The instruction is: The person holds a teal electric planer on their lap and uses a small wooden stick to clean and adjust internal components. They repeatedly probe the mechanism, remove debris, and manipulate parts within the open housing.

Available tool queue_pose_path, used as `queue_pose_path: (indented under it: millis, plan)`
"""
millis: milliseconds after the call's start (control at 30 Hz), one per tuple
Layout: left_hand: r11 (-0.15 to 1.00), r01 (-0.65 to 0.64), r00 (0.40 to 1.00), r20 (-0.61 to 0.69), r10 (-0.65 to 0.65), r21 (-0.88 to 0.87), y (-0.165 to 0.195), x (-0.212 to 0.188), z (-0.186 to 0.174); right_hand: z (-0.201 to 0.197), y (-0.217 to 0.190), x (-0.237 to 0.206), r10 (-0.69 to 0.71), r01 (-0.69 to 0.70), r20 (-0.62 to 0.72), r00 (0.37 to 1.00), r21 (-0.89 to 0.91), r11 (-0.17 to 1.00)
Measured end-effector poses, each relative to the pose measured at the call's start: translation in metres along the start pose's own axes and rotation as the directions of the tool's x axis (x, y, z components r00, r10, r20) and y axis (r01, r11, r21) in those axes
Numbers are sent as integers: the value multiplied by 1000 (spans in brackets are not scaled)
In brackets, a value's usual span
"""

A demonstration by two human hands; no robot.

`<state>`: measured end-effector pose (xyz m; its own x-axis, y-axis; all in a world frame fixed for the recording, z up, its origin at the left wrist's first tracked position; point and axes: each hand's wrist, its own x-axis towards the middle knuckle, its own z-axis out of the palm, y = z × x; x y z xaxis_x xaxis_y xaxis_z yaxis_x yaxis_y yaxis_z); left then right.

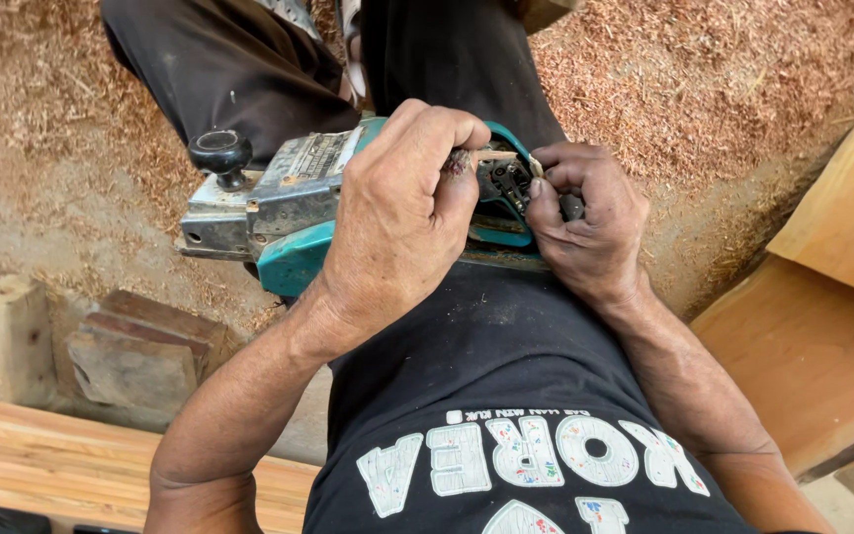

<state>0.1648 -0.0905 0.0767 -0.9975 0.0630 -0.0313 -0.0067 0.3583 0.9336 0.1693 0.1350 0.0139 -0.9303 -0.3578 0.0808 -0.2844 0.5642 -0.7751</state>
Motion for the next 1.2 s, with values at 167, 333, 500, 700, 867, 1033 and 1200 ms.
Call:
queue_pose_path:
  millis: [167, 333, 500, 700, 867, 1033, 1200]
  plan:
    - [995, -32, 997, 75, 26, 93, -3, 3, 16, 3, 9, -16, 80, -78, -28, 996, 74, 994]
    - [987, -61, 992, 122, 43, 149, -7, 23, 20, 2, 22, -10, 25, -25, 9, 1000, 91, 996]
    - [961, -209, 957, 238, 164, 179, -17, 50, 0, 0, 24, 0, 118, -122, 42, 992, 106, 987]
    - [972, -214, 930, 325, 172, 97, -32, 70, 7, -3, 28, 6, 70, -69, -13, 997, 51, 996]
    - [988, -24, 970, 242, -14, 153, -44, 66, 13, -2, 35, 4, 77, -77, 2, 997, 56, 995]
    - [990, 67, 982, 168, -87, 121, -39, 57, 3, 0, 38, 10, 327, -307, 8, 945, 366, 879]
    - [986, 118, 980, 146, -134, 115, -28, 48, 1, -10, 45, 17, 441, -388, 76, 895, 622, 680]
